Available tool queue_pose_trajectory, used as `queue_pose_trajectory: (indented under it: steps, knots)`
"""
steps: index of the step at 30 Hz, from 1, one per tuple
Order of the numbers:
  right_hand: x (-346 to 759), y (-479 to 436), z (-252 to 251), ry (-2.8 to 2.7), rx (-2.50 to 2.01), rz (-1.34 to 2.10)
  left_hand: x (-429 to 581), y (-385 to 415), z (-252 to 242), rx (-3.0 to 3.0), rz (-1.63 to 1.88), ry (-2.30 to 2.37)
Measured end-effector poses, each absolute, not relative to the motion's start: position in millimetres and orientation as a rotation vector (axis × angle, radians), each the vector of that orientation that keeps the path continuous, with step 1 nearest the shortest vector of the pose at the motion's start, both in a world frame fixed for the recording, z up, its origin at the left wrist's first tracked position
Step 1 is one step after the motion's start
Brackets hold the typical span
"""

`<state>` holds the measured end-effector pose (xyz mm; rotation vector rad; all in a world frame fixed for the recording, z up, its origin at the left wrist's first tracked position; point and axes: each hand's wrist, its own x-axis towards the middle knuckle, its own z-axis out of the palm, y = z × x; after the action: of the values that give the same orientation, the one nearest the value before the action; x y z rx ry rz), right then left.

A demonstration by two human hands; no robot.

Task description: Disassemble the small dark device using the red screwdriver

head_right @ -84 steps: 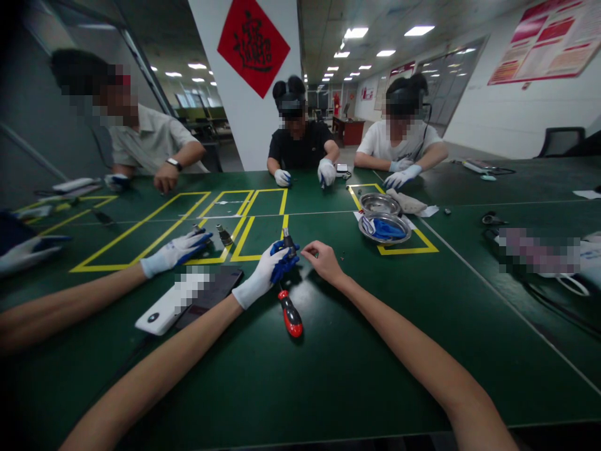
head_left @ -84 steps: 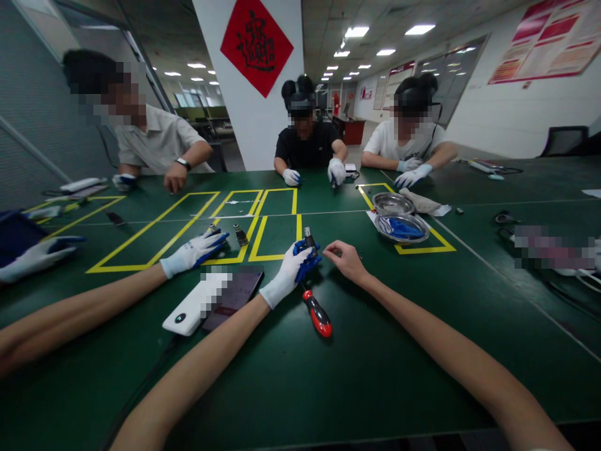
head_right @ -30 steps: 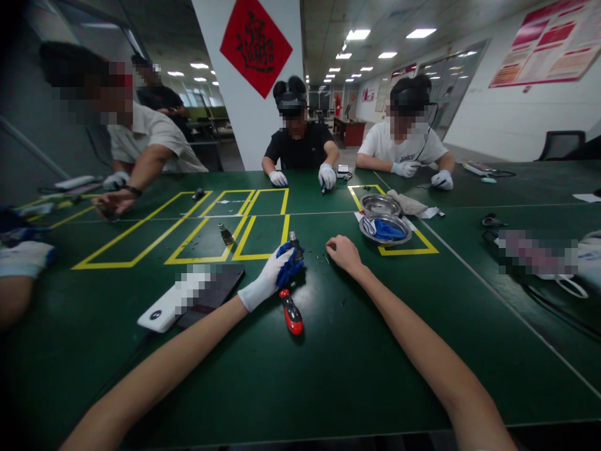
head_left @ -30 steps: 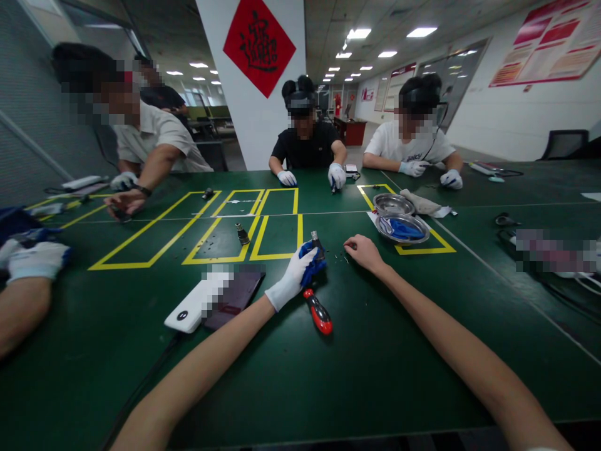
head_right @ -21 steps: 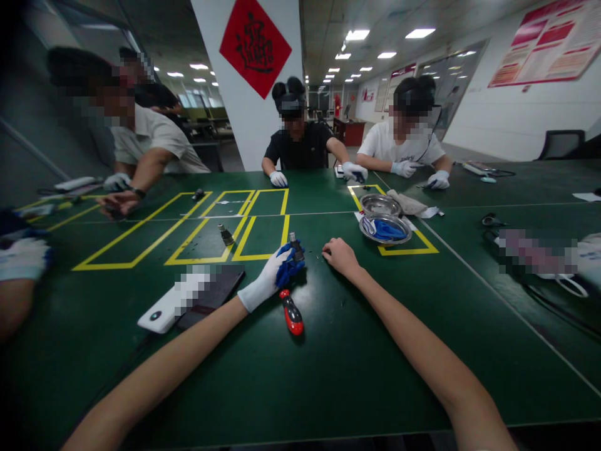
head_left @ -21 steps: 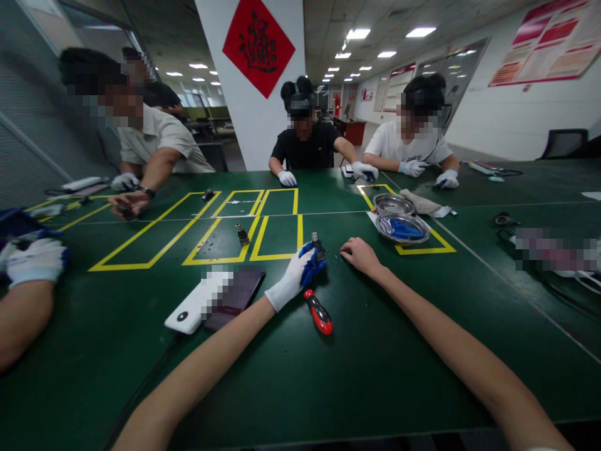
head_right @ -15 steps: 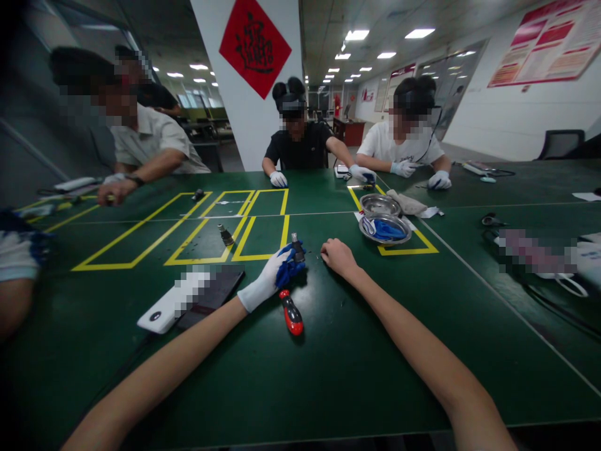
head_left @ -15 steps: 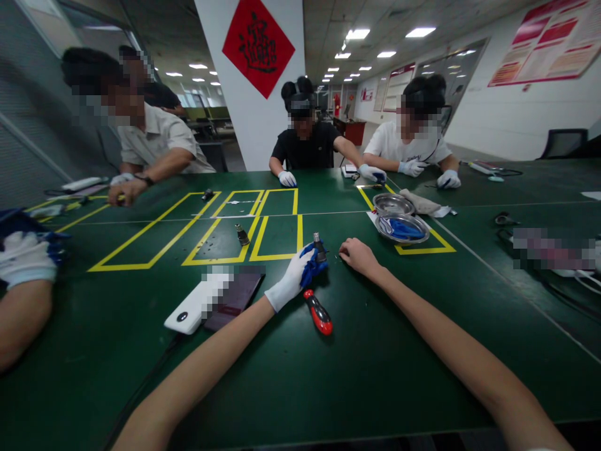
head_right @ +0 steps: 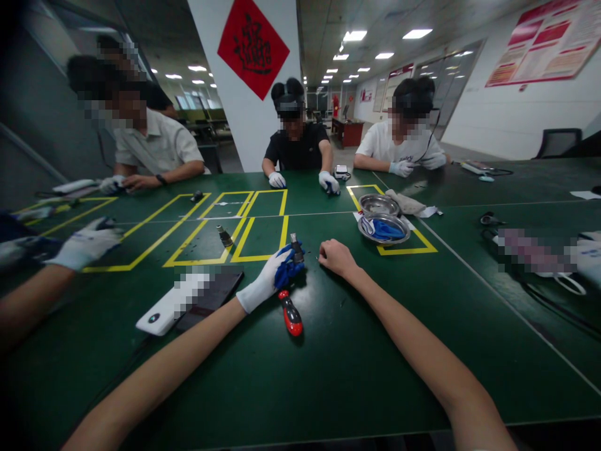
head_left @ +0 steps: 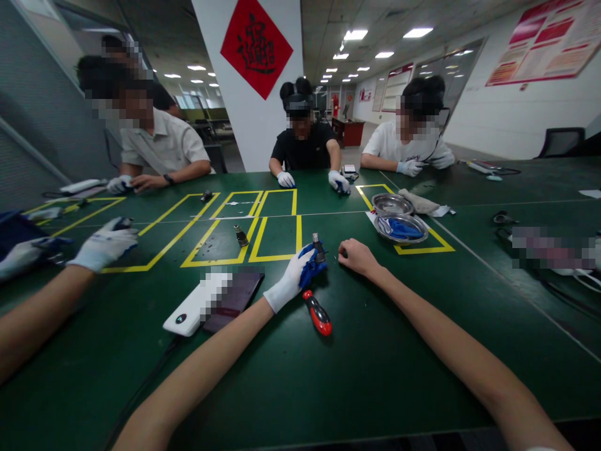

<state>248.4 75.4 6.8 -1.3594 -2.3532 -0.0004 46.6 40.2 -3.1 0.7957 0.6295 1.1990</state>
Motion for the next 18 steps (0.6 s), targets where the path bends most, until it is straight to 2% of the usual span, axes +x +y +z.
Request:
queue_pose_trajectory:
  steps: [5,13,18]
  knots:
    - [248,81,4,-2.184,-1.317,0.12,47,38,-3,0.819,1.185,0.628]
    - [227,75,15,-1.795,-0.963,0.792,48,36,-2,0.94,1.2,0.685]
    - [215,65,20,-1.736,-0.912,0.84,46,36,-2,0.923,1.158,0.685]
